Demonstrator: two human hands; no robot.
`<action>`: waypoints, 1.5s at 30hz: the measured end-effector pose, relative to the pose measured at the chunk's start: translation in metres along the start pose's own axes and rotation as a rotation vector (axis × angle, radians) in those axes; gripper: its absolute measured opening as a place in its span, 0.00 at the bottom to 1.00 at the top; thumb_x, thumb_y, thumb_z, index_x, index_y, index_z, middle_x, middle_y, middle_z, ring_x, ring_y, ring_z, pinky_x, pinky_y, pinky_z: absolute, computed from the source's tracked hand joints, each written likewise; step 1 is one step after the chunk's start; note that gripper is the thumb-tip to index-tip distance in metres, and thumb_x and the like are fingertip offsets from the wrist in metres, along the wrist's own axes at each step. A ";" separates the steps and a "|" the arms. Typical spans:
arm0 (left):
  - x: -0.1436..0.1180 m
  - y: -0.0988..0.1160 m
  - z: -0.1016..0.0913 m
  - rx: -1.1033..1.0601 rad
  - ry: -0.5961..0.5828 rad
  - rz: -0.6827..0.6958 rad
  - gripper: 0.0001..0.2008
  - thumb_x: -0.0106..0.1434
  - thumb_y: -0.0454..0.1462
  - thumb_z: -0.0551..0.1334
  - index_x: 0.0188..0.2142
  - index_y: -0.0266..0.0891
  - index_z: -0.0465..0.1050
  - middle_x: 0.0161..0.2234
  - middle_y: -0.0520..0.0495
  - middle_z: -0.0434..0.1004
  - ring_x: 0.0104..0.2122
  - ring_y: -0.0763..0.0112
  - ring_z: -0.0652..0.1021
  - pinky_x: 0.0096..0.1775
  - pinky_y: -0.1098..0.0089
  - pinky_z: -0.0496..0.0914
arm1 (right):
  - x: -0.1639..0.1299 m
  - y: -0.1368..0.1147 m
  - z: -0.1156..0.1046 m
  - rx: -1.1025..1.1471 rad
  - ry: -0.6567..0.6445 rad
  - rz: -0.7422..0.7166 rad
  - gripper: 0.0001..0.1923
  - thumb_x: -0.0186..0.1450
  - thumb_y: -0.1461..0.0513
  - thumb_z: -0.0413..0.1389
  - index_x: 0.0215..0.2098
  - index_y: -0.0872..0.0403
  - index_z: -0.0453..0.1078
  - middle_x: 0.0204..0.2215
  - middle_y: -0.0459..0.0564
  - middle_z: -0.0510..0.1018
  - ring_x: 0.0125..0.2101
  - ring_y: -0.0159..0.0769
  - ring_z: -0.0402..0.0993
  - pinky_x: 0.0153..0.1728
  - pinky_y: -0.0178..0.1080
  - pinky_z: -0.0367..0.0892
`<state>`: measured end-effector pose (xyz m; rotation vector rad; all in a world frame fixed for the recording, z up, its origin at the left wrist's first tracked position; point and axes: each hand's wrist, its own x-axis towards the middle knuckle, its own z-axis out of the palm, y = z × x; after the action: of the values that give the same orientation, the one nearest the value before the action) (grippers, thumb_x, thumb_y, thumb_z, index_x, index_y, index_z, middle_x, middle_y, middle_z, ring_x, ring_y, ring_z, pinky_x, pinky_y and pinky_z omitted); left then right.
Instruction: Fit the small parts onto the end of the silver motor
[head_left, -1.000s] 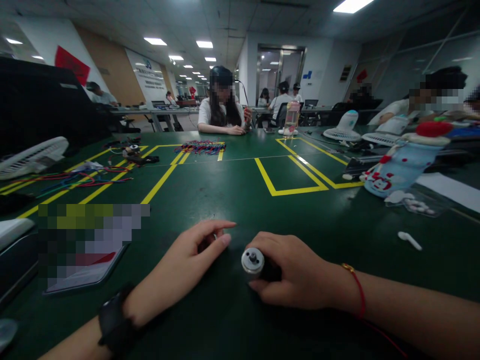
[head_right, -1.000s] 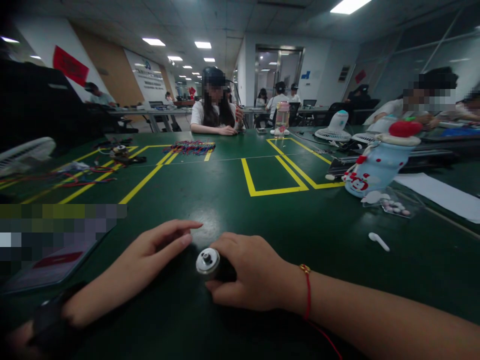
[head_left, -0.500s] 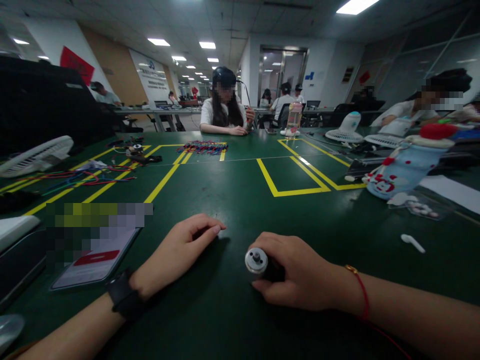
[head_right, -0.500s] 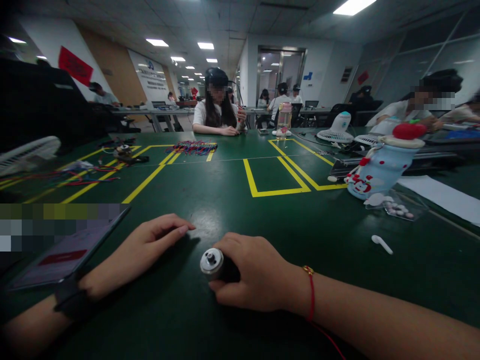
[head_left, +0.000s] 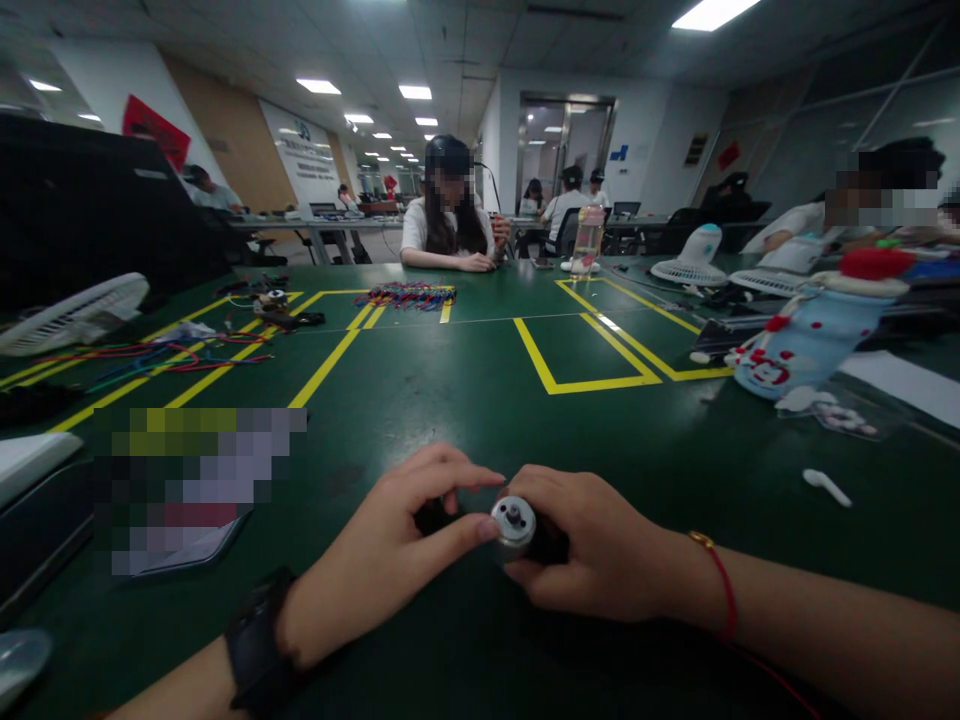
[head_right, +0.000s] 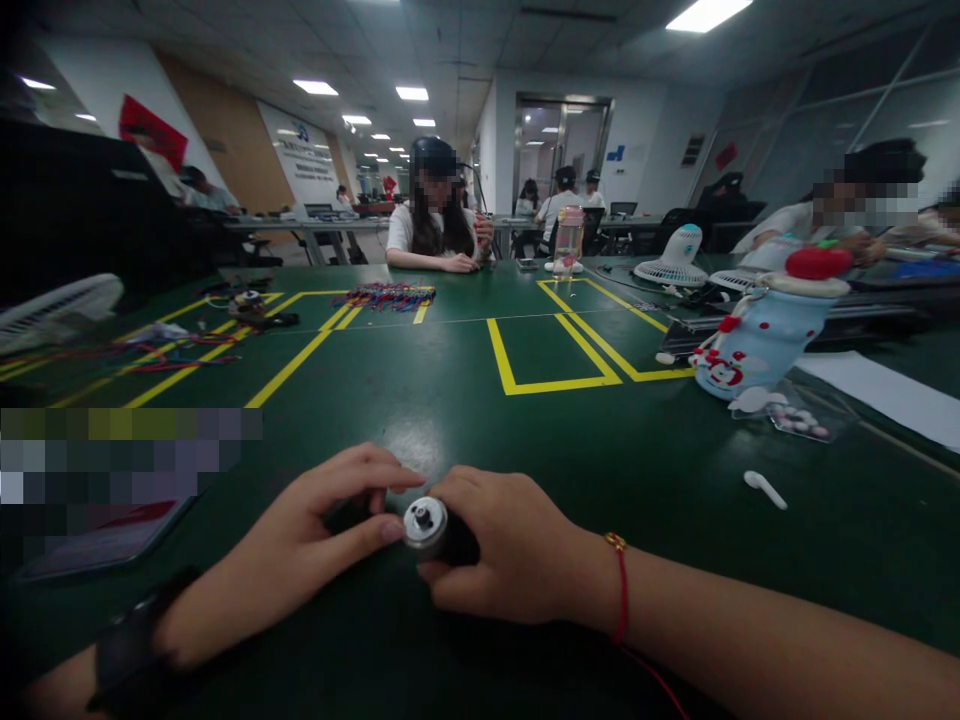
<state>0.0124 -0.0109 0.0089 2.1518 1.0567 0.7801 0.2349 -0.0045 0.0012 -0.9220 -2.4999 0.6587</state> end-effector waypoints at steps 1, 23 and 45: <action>0.000 0.003 0.002 -0.025 0.011 -0.007 0.10 0.65 0.39 0.61 0.45 0.47 0.75 0.38 0.49 0.72 0.36 0.68 0.72 0.38 0.69 0.67 | 0.000 0.000 0.000 -0.001 0.001 0.000 0.13 0.56 0.60 0.59 0.38 0.55 0.66 0.34 0.46 0.71 0.29 0.31 0.63 0.28 0.34 0.57; -0.001 -0.012 -0.014 0.116 -0.187 0.017 0.04 0.63 0.38 0.63 0.34 0.44 0.78 0.37 0.50 0.71 0.40 0.67 0.72 0.43 0.67 0.64 | 0.001 -0.003 -0.002 0.049 -0.018 -0.003 0.15 0.56 0.62 0.59 0.42 0.53 0.67 0.36 0.47 0.72 0.33 0.33 0.66 0.32 0.35 0.60; 0.001 -0.030 -0.020 -0.193 0.215 -0.297 0.11 0.67 0.43 0.56 0.37 0.40 0.73 0.32 0.51 0.71 0.33 0.69 0.72 0.35 0.70 0.65 | 0.000 -0.004 -0.004 0.055 -0.032 0.011 0.14 0.56 0.62 0.59 0.42 0.53 0.67 0.37 0.47 0.72 0.34 0.33 0.66 0.34 0.36 0.61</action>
<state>-0.0158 0.0104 0.0000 1.7280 1.3162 0.9421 0.2347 -0.0063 0.0064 -0.9125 -2.4937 0.7473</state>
